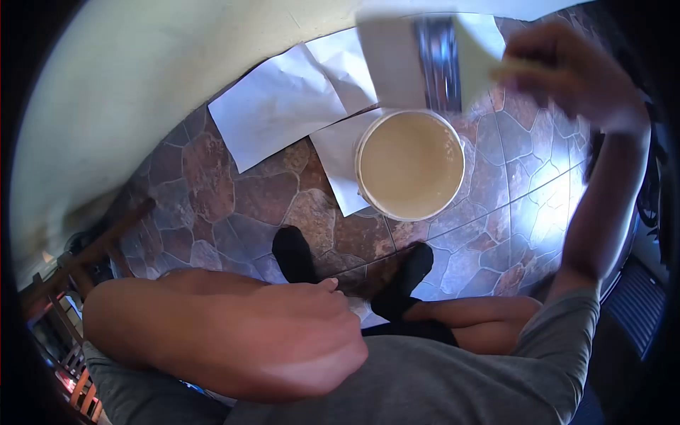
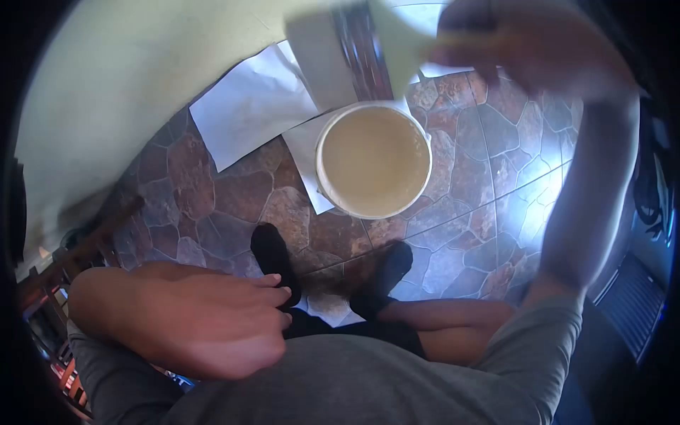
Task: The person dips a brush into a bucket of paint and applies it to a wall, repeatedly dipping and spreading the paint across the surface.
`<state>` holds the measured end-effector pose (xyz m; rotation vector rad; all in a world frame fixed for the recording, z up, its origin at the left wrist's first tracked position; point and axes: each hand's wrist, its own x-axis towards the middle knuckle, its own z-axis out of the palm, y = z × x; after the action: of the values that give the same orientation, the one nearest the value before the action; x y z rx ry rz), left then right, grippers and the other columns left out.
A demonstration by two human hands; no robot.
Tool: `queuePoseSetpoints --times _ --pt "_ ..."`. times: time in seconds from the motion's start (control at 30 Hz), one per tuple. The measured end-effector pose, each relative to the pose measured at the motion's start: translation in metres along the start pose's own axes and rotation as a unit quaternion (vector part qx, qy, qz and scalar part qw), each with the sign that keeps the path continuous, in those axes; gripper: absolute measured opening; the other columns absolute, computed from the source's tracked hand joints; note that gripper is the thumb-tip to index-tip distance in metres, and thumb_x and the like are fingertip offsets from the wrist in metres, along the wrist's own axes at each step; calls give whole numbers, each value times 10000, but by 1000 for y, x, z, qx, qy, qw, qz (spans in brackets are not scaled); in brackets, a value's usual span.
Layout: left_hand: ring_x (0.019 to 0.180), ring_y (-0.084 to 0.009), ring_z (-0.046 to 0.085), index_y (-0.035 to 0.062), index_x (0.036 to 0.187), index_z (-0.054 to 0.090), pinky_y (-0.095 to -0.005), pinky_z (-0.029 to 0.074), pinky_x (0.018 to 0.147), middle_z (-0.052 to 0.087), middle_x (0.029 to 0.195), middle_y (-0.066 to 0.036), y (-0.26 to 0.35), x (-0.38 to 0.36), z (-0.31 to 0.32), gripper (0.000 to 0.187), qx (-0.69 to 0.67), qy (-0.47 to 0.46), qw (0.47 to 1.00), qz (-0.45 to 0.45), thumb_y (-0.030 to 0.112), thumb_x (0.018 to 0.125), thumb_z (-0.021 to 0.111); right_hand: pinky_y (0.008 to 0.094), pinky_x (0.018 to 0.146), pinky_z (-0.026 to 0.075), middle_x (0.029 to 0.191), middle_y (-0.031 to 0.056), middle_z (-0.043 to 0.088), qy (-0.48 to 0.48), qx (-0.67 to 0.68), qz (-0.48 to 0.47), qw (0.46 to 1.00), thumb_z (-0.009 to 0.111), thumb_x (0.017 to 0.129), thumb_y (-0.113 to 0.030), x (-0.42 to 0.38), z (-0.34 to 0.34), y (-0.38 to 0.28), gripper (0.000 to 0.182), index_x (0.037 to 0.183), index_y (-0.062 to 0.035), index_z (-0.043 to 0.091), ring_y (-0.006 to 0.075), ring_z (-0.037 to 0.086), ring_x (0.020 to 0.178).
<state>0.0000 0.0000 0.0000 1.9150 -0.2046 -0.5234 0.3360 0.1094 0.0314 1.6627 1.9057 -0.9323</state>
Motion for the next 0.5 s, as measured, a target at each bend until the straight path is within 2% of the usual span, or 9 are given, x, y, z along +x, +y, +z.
queuePoseSetpoints --times 0.03,0.07,0.1,0.17,0.2,0.3,0.37,0.43,0.5 --pt "1141 -403 589 -64 1251 560 -604 409 1035 610 1217 -266 -2 5 9 481 39 109 992 58 162 829 606 386 845 526 946 108 685 12 22 31 999 689 942 -351 -13 16 -18 317 1120 -95 742 220 663 896" --pt "1068 -382 633 -92 1239 601 -489 479 995 641 1213 -273 -1 8 15 487 77 213 967 114 156 821 565 404 852 518 923 121 680 -10 -51 17 999 684 942 -336 -19 30 -21 299 1066 -70 739 247 653 907" --pt "1068 -382 633 -92 1239 601 -489 479 995 641 1213 -273 -3 -5 -6 487 36 204 973 101 156 821 565 423 859 510 900 133 676 -59 -96 -17 994 680 943 -321 11 36 -30 291 1012 -44 735 275 643 917" --pt "1012 -423 659 -89 1162 650 -514 484 981 672 1134 -294 7 26 -21 438 -53 1 999 -3 187 829 584 454 874 501 885 152 673 -68 -119 -63 989 666 950 -301 8 62 -26 292 996 -17 719 323 628 942" --pt "1012 -423 659 -89 1162 650 -514 484 981 672 1134 -294 14 35 -16 438 -63 1 998 8 187 829 584 461 885 496 907 173 669 -50 -89 -70 992 662 947 -292 6 81 -21 286 956 -10 714 353 619 953" --pt "1132 -453 600 -73 1175 599 -592 451 1022 609 1225 -314 35 44 2 373 13 31 997 -68 213 940 559 500 840 528 892 241 694 -15 -36 -51 998 612 922 -163 15 135 -20 222 865 25 718 414 672 911" --pt "1182 -472 583 -73 1201 602 -602 439 1022 598 1272 -327 44 35 2 402 17 167 981 -102 252 970 551 536 854 497 888 265 676 -32 6 -11 999 617 939 -199 20 161 -27 243 918 38 670 451 645 899" --pt "1210 -463 580 -53 1209 604 -571 442 1029 606 1280 -305 55 24 -1 386 -7 198 972 -125 260 989 560 539 844 520 883 293 683 -9 45 31 998 591 915 -172 21 184 -36 242 896 53 677 468 663 880" --pt "1222 -434 588 -12 1238 608 -526 455 1037 608 1306 -266 67 13 -3 390 -94 276 929 -227 285 986 594 528 847 533 898 301 688 -27 54 47 997 587 899 -165 26 199 -44 241 894 54 688 468 673 889"
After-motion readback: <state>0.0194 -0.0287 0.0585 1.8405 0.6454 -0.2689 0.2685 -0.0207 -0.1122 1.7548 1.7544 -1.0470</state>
